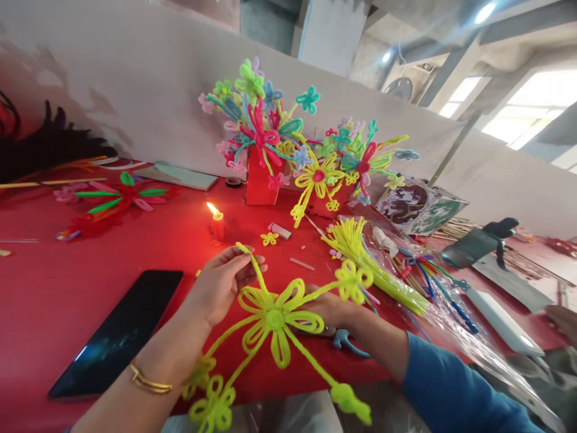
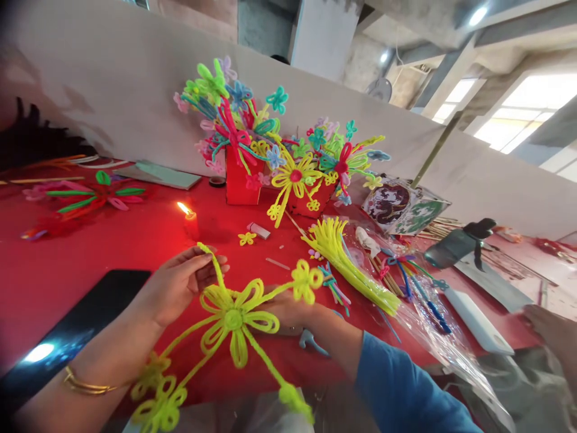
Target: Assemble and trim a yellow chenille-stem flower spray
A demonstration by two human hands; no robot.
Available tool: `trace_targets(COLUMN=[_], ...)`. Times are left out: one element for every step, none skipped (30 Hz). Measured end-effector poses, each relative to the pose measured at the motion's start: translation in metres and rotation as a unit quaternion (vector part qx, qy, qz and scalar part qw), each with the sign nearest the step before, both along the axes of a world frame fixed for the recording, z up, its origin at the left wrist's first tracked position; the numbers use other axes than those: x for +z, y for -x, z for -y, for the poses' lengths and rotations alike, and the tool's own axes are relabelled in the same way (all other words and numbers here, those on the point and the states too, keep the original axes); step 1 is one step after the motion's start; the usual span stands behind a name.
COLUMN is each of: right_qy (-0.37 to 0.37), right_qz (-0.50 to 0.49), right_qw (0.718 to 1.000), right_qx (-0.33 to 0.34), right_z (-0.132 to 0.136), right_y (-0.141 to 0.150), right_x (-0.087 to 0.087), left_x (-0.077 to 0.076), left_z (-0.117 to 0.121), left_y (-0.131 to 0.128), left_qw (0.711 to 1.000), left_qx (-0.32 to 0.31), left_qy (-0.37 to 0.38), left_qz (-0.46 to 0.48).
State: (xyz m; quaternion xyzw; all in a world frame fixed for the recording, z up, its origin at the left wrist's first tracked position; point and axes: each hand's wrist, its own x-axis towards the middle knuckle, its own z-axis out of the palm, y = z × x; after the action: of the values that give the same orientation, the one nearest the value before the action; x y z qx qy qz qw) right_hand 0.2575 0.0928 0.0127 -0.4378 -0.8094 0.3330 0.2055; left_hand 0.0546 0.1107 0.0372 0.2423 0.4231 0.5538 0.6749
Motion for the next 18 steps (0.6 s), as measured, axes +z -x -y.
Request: trace_targets(right_qy=[0.004,0.004,0.000,-0.010,-0.022,-0.034,-0.047,-0.059,-0.069,-0.078,-0.083,-0.086,-0.086,-0.085,-0.083,-0.081,-0.080,-0.079], right_qz=[0.012,0.024,0.037,0.049,0.060,0.072,0.084,0.099,0.116,0.135,0.157,0.181,0.205,0.228,0.249,0.268,0.283,0.294], right_qw=[1.000,1.000,0.999,0.999,0.998,0.996,0.994,0.992,0.989,0.986,0.981,0.976,0.971,0.964,0.958,0.951,0.946,0.942], right_qx=[0.010,0.014,0.011,-0.004,-0.020,-0.034,-0.046,-0.055,-0.061,-0.067,-0.073,-0.082,-0.093,-0.106,-0.118,-0.129,-0.136,-0.142], right_z=[-0.008,-0.017,-0.027,-0.036,-0.047,-0.057,-0.067,-0.078,-0.087,-0.096,-0.105,-0.112,-0.119,-0.125,-0.130,-0.134,-0.138,-0.141], right_y=[0.002,0.003,0.002,0.001,0.000,-0.001,0.000,0.002,0.005,0.011,0.017,0.024,0.031,0.038,0.045,0.051,0.056,0.060], right_x=[-0.003,-0.004,-0.005,-0.004,-0.002,0.001,0.005,0.008,0.012,0.015,0.017,0.017,0.017,0.015,0.012,0.008,0.004,-0.001], left_x=[-0.005,-0.009,-0.014,-0.018,-0.021,-0.024,-0.026,-0.028,-0.029,-0.030,-0.031,-0.031,-0.031,-0.031,-0.031,-0.031,-0.031,-0.031], left_z=[0.000,-0.001,-0.001,-0.002,-0.002,-0.003,-0.003,-0.003,-0.003,-0.003,-0.002,-0.001,0.000,0.000,0.001,0.001,0.002,0.002], left_y=[0.000,0.000,0.000,0.001,0.001,0.002,0.002,0.002,0.002,0.002,0.002,0.002,0.002,0.002,0.002,0.002,0.001,0.001], left_qw=[1.000,1.000,1.000,1.000,1.000,1.000,1.000,1.000,1.000,1.000,1.000,1.000,0.999,0.999,0.999,0.999,0.999,0.999], left_qx=[-0.006,-0.008,-0.010,-0.011,-0.012,-0.013,-0.013,-0.013,-0.012,-0.012,-0.012,-0.013,-0.015,-0.016,-0.019,-0.021,-0.021,-0.019], left_qy=[0.006,0.011,0.014,0.017,0.019,0.020,0.022,0.024,0.025,0.026,0.027,0.028,0.029,0.030,0.032,0.034,0.035,0.035], left_qz=[-0.001,-0.001,-0.002,-0.004,-0.004,-0.005,-0.005,-0.005,-0.003,-0.002,0.000,0.002,0.003,0.004,0.004,0.004,0.004,0.004])
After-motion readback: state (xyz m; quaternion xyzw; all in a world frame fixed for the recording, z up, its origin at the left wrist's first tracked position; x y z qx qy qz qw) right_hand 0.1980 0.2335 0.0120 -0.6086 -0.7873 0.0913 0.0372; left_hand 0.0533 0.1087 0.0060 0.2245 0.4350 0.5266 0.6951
